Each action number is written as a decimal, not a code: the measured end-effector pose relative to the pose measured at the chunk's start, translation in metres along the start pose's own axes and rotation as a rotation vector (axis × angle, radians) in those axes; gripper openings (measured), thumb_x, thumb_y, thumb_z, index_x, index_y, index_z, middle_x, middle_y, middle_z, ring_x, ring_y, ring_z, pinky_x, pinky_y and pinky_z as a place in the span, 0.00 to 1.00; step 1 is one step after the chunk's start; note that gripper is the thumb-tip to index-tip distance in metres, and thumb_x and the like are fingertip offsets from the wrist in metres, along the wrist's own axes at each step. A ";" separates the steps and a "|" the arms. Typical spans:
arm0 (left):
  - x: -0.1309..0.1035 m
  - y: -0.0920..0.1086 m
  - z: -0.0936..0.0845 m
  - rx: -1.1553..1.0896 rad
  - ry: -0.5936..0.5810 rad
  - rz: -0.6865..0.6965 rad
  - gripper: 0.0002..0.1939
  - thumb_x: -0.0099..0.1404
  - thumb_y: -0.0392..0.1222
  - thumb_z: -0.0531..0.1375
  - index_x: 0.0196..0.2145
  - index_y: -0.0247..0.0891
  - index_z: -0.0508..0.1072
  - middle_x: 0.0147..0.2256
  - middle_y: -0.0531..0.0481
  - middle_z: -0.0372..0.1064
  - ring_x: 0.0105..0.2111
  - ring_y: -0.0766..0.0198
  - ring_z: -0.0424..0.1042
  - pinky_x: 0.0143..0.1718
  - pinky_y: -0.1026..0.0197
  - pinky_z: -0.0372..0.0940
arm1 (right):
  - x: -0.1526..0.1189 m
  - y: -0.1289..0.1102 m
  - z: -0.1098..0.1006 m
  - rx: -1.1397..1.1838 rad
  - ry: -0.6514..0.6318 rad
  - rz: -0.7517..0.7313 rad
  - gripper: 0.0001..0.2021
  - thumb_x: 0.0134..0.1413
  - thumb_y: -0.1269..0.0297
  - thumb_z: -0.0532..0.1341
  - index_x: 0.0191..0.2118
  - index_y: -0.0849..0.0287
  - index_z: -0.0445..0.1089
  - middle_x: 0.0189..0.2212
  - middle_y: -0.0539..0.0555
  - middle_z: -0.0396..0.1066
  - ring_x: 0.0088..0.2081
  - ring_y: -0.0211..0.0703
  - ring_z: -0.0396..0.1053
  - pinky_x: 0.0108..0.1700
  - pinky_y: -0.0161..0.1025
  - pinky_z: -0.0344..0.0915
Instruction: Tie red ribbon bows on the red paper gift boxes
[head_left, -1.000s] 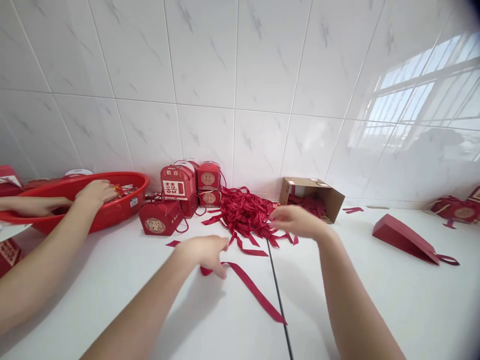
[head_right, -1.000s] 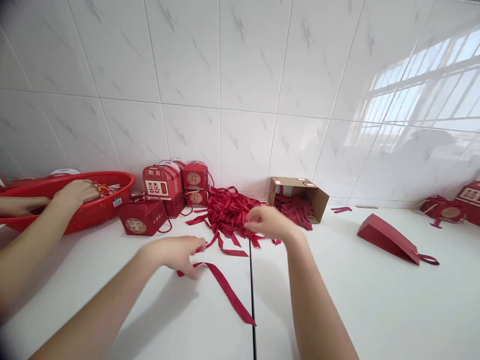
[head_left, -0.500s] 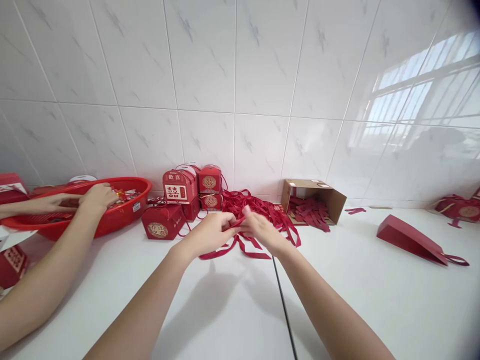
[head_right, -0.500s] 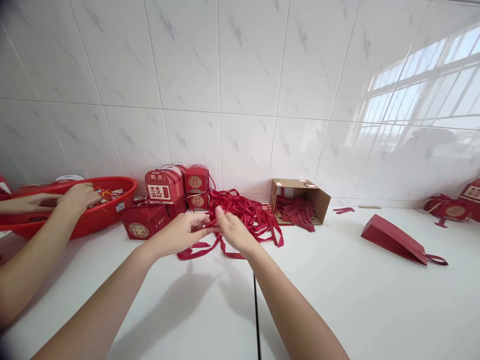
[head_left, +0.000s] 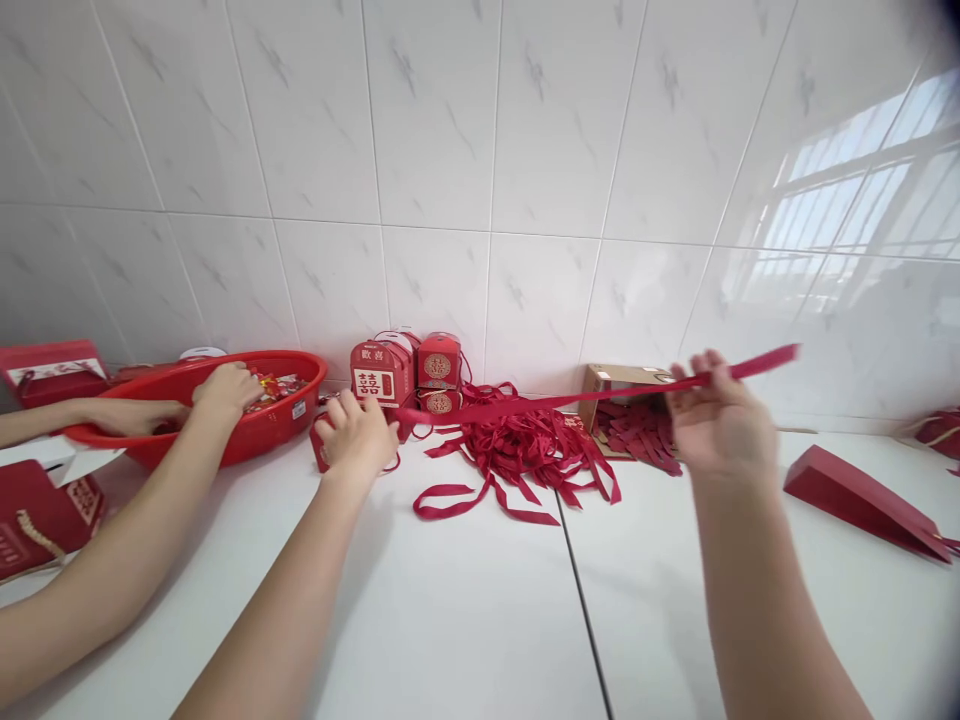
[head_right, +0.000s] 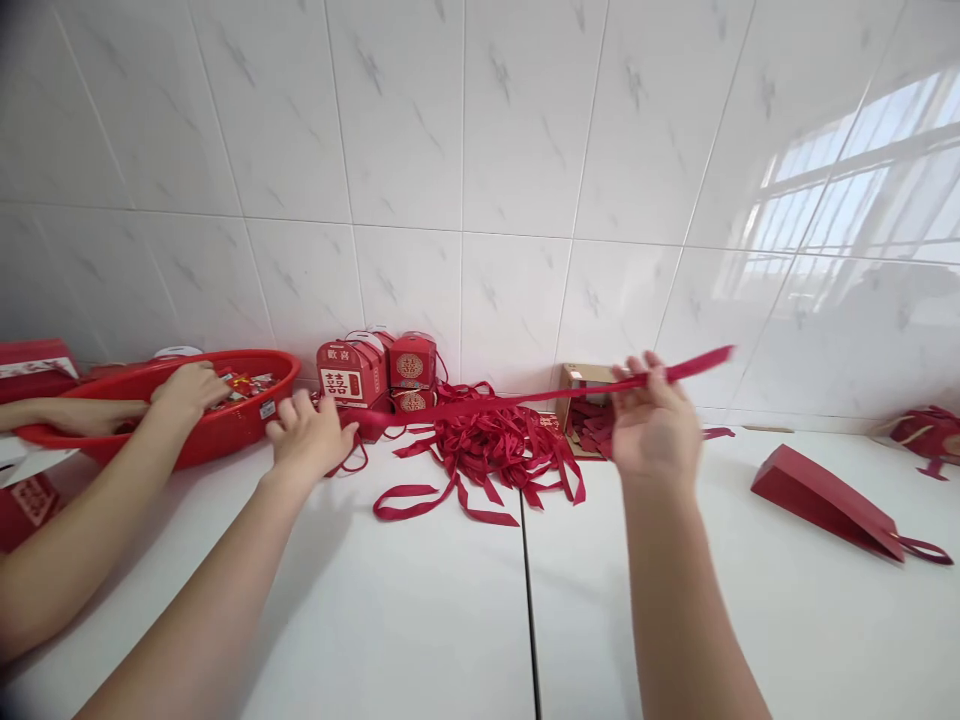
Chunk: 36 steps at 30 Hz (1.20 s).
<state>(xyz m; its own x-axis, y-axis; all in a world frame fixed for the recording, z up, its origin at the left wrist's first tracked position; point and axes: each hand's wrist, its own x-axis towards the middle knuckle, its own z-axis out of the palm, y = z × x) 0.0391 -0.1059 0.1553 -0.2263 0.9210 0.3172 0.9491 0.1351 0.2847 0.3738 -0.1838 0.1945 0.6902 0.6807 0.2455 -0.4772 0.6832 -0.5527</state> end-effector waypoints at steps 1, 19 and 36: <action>0.006 -0.009 0.006 0.013 0.132 -0.049 0.32 0.60 0.42 0.53 0.60 0.25 0.54 0.64 0.24 0.37 0.63 0.33 0.38 0.56 0.34 0.45 | 0.001 -0.012 -0.003 0.012 0.055 -0.066 0.11 0.57 0.73 0.53 0.30 0.59 0.72 0.30 0.49 0.71 0.34 0.34 0.73 0.39 0.34 0.70; -0.047 -0.072 0.060 -0.232 0.194 0.275 0.29 0.58 0.55 0.54 0.53 0.37 0.59 0.55 0.40 0.59 0.51 0.48 0.62 0.54 0.48 0.59 | -0.077 -0.041 0.033 -0.251 -0.285 -0.438 0.07 0.58 0.60 0.56 0.33 0.56 0.68 0.11 0.44 0.61 0.14 0.33 0.56 0.16 0.31 0.47; -0.222 0.009 0.031 -0.742 -0.273 0.355 0.22 0.64 0.55 0.53 0.51 0.42 0.65 0.48 0.42 0.66 0.49 0.52 0.66 0.47 0.50 0.65 | -0.136 -0.009 -0.062 -1.009 -0.986 0.322 0.13 0.56 0.55 0.56 0.30 0.60 0.69 0.26 0.51 0.69 0.29 0.39 0.65 0.33 0.37 0.61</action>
<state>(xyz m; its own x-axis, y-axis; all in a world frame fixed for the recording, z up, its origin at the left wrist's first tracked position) 0.1045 -0.2978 0.0595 0.2074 0.9319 0.2976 0.5436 -0.3627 0.7569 0.3180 -0.2992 0.1173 -0.2187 0.9522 0.2132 0.3305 0.2778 -0.9020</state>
